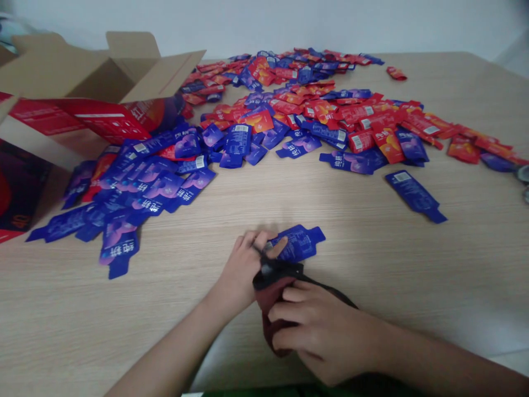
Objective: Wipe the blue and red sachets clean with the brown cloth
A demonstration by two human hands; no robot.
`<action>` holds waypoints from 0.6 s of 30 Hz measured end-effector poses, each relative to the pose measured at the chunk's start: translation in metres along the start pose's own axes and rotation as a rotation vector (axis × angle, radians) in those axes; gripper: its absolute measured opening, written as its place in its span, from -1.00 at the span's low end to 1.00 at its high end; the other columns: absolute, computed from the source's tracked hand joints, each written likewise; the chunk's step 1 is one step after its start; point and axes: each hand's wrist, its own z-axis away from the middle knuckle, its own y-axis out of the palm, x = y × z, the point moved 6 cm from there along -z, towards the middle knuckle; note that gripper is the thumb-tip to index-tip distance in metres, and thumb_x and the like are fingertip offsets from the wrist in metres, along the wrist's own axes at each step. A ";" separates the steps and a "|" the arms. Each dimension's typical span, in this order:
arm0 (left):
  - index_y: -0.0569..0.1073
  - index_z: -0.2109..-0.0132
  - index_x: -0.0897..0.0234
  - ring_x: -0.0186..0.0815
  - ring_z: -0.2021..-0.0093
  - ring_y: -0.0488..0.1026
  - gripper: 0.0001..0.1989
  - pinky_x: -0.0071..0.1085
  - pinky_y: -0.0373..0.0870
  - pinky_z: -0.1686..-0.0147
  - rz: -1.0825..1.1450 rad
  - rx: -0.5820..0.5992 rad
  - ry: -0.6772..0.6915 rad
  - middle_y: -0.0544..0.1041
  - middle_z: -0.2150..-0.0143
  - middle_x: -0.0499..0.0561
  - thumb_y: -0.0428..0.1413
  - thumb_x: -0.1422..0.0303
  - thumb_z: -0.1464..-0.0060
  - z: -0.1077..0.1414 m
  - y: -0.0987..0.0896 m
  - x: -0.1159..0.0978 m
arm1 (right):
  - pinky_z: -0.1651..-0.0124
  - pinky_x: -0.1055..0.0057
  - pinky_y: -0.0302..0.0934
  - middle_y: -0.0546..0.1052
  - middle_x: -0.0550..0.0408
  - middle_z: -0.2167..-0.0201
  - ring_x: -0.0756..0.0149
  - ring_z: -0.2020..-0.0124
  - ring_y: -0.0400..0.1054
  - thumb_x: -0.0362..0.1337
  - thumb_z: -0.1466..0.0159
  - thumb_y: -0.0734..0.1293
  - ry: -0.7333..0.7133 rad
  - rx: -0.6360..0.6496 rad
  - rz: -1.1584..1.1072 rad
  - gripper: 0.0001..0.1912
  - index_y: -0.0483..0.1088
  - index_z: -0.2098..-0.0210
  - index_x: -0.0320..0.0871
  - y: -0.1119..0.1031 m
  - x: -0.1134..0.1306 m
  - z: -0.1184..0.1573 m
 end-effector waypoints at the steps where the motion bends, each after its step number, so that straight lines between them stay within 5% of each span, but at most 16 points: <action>1: 0.32 -0.25 0.11 -0.05 -0.01 0.27 -0.50 -0.12 0.30 0.07 0.004 -0.004 0.002 0.38 -0.10 0.11 0.14 0.20 -0.20 0.000 0.000 0.000 | 0.06 0.24 0.11 0.49 0.16 0.17 0.26 0.16 0.21 -0.37 -0.19 0.25 0.018 0.010 -0.002 -0.81 0.42 0.23 -0.05 0.004 -0.002 0.001; 6: 0.43 -0.14 0.20 0.01 -0.08 0.25 -0.59 -0.08 0.30 0.03 0.005 0.034 -0.015 0.37 -0.11 0.14 0.15 0.20 -0.19 -0.001 -0.001 -0.002 | 0.09 0.21 0.14 0.46 0.11 0.15 0.21 0.12 0.23 -0.47 -0.19 0.23 0.246 -0.145 0.093 -0.71 0.44 0.20 -0.01 -0.018 -0.038 0.025; 12: 0.27 -0.28 0.26 0.03 -0.13 0.24 -0.47 -0.02 0.29 -0.03 -0.010 0.067 -0.001 0.34 -0.14 0.20 0.09 0.20 -0.23 -0.004 -0.005 -0.008 | -0.03 0.13 0.17 0.37 -0.05 0.02 0.12 0.00 0.23 -0.54 -0.17 0.21 0.341 -0.665 0.240 -0.62 0.41 0.08 -0.10 -0.066 -0.057 0.032; 18: 0.35 -0.21 0.23 0.00 -0.11 0.26 -0.57 -0.03 0.31 -0.02 0.024 0.083 -0.002 0.37 -0.12 0.15 0.09 0.23 -0.24 -0.003 -0.005 -0.007 | -0.05 0.04 0.19 0.34 -0.08 -0.11 0.02 -0.02 0.20 -0.34 -0.28 0.22 0.472 -0.397 0.337 -0.57 0.35 -0.14 -0.08 -0.039 -0.079 0.005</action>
